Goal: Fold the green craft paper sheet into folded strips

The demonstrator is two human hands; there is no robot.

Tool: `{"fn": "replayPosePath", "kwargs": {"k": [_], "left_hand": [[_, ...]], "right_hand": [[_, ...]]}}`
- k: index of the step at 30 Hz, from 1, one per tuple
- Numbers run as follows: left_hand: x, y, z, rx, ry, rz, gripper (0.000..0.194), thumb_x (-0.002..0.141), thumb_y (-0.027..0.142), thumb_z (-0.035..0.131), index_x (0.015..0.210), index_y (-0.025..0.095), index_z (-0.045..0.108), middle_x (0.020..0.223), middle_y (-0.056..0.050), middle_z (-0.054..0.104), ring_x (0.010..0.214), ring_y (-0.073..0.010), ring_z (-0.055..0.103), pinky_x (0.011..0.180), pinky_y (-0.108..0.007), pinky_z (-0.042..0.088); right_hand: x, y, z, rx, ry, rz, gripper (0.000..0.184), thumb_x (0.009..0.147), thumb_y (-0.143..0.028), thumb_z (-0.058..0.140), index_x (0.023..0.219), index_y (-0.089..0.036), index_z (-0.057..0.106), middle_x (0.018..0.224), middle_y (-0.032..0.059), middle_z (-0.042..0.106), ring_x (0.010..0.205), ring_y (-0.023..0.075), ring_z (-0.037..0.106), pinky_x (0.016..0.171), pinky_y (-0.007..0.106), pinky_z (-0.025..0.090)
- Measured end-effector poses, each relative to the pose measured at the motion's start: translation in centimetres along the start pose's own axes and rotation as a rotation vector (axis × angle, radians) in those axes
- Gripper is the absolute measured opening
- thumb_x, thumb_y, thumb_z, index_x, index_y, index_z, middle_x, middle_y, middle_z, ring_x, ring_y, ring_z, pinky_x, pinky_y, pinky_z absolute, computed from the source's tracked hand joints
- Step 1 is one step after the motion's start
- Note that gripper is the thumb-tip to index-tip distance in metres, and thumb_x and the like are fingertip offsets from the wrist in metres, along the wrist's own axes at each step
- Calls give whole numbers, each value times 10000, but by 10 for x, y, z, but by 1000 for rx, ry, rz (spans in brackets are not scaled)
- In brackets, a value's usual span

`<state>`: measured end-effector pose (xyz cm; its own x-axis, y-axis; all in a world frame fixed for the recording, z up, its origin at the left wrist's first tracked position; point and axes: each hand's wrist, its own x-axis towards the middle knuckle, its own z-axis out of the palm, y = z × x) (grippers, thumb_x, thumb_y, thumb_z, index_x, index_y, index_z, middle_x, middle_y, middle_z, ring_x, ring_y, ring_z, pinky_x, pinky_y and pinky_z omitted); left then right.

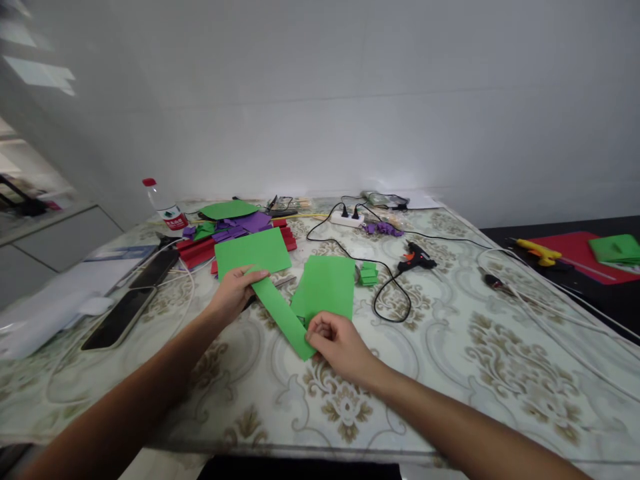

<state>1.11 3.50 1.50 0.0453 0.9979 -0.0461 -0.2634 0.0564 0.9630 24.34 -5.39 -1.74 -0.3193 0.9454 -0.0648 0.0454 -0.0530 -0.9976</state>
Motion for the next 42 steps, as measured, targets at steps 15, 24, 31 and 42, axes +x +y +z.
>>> {"fn": "replayPosePath", "kwargs": {"k": [15,24,31,42], "left_hand": [[4,-1,-3,-14,27,-15,325,584,314,879,729,113,669,650,-25,647,520,-114,572,491,-219,507],[-33,-27,26,441,-516,-190,358,756,494,777,783,154,669,576,1,633,349,-105,504,326,-208,364],[-39,-36,26,621,-658,-159,325,840,502,689,846,181,637,499,42,570,363,-120,530,339,-189,333],[-43,-43,26,579,-623,-4,419,957,477,571,1262,200,496,623,58,553,421,-114,538,396,-186,396]], "right_hand": [[-5,-8,-4,183,-47,-10,265,717,-300,674,591,-199,465,724,16,621,596,131,520,513,249,394],[-1,-6,1,90,19,-32,426,782,-561,761,810,-205,530,660,-26,586,585,128,530,539,251,407],[1,1,1,102,37,-23,391,823,-521,740,924,-199,543,690,-44,570,583,116,548,546,250,445],[4,9,-1,3,9,-57,353,731,-307,809,949,-199,554,710,-49,578,657,127,550,629,263,433]]}}
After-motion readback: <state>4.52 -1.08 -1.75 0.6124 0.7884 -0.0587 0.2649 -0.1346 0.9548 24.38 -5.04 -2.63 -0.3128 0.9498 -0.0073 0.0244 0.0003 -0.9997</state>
